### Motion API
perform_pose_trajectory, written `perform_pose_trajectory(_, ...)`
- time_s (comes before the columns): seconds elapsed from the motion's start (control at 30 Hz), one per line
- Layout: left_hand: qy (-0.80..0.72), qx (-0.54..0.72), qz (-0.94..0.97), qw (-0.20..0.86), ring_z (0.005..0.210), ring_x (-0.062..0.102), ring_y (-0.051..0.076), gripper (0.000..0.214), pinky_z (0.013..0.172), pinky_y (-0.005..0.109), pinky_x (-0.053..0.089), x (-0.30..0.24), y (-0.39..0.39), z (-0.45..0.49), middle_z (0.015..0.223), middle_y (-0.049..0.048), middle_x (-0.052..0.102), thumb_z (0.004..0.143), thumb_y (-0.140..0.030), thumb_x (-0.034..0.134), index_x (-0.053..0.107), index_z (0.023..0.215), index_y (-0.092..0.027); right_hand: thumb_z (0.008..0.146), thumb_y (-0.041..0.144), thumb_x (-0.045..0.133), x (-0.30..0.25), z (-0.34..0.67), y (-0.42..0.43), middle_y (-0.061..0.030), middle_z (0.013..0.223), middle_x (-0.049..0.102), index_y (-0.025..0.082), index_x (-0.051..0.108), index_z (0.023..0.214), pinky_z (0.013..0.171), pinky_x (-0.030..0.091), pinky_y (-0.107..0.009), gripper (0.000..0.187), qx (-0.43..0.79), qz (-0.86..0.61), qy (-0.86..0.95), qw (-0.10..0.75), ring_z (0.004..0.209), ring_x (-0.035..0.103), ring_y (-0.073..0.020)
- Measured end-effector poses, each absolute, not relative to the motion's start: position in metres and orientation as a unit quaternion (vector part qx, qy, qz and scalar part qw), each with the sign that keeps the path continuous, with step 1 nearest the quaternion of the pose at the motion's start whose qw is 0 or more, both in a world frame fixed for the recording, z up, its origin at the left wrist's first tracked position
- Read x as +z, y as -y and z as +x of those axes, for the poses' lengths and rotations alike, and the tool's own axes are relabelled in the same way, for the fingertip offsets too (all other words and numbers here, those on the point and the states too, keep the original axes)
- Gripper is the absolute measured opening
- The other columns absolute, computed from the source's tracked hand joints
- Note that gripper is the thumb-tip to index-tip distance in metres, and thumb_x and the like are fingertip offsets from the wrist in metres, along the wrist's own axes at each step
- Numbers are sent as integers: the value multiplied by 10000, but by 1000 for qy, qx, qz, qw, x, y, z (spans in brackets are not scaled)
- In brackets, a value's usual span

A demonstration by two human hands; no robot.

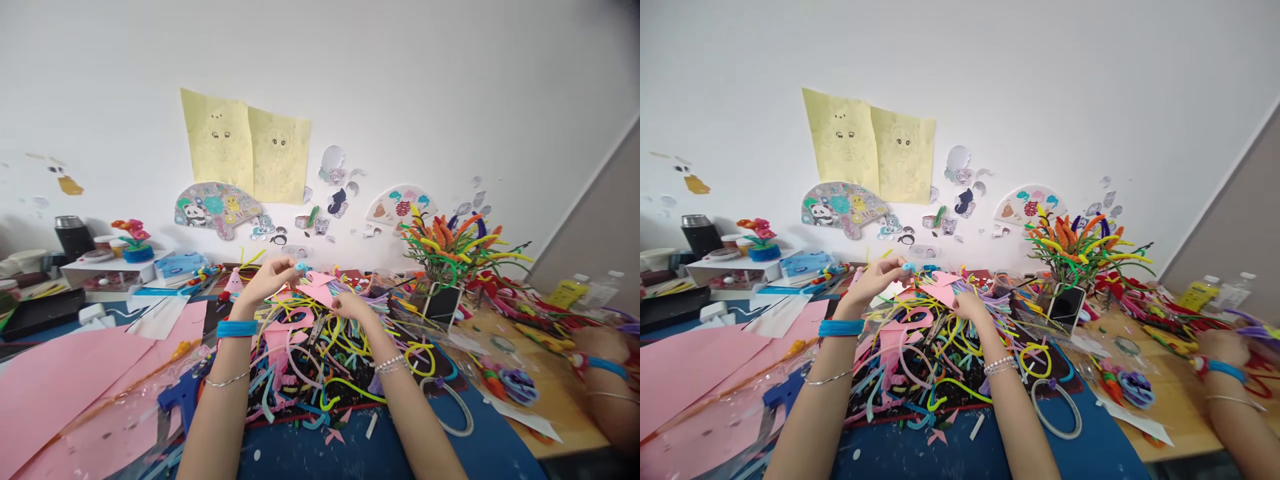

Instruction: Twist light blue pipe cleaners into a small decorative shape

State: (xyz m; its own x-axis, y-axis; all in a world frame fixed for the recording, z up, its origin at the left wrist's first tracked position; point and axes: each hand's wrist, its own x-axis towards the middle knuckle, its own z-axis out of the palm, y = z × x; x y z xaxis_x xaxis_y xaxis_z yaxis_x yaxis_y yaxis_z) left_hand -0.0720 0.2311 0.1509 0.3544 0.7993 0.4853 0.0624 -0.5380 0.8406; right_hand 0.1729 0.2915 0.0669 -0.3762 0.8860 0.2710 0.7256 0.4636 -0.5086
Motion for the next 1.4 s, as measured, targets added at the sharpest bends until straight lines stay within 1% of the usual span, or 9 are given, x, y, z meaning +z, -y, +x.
perform_pose_trajectory(0.2,-324,377,798,340,567,568,135,192,496,214,390,139,-241,-75,635,13,639,775,-352,638,661,743,-165,655,260,764,70,171,-290,-6,602,643,174,682,611,611,437,-259,127,211,-465,842,174,596,565,-138)
perform_pose_trajectory(0.4,-319,370,804,340,587,591,145,158,520,220,424,135,-245,-80,702,40,695,733,-311,672,730,760,-166,607,394,746,83,125,-257,19,693,719,216,756,772,559,433,-195,243,341,-343,873,69,622,628,-132)
perform_pose_trajectory(0.63,-339,389,790,332,526,555,137,165,465,209,386,139,-240,-89,592,13,630,737,-320,663,714,756,-165,499,168,754,68,94,-246,68,393,581,171,661,492,410,330,-170,93,386,-356,850,36,347,483,-70)
perform_pose_trajectory(0.7,-341,392,787,333,506,532,130,173,468,212,390,140,-239,-91,568,3,607,743,-328,659,708,757,-163,567,193,722,73,102,-247,67,412,596,176,685,591,400,339,-170,47,404,-360,839,59,350,505,-82)
perform_pose_trajectory(0.9,-336,413,779,332,489,463,105,205,445,205,335,144,-237,-92,598,-6,587,717,-360,688,703,743,-157,727,387,650,103,141,-249,51,445,613,177,668,919,380,372,-193,285,439,-356,801,197,339,516,-111)
perform_pose_trajectory(1.03,-331,431,773,327,501,441,94,235,454,199,316,143,-241,-93,607,-19,556,773,-379,626,684,757,-152,831,428,525,118,153,-248,-80,882,733,175,647,1049,569,499,-246,356,442,-337,761,336,667,675,-153)
perform_pose_trajectory(1.13,-330,438,765,337,486,452,88,260,453,198,321,144,-242,-95,625,-24,563,809,-385,576,672,871,-151,826,350,563,126,154,-244,-117,1217,629,208,623,1135,714,525,-279,346,488,-286,691,451,1002,649,-209)
perform_pose_trajectory(1.27,-342,461,734,362,510,522,112,324,493,216,373,148,-238,-93,606,-9,590,860,-415,490,644,938,-141,781,237,599,134,152,-234,-75,1357,523,253,621,1158,780,533,-297,378,552,-209,631,504,1134,585,-239)
perform_pose_trajectory(1.4,-356,493,710,354,509,538,118,329,517,218,393,151,-232,-87,521,-32,557,865,-465,487,614,875,-162,812,309,599,139,148,-229,-84,1324,555,252,616,1160,779,542,-325,353,517,-230,633,528,1079,620,-240)
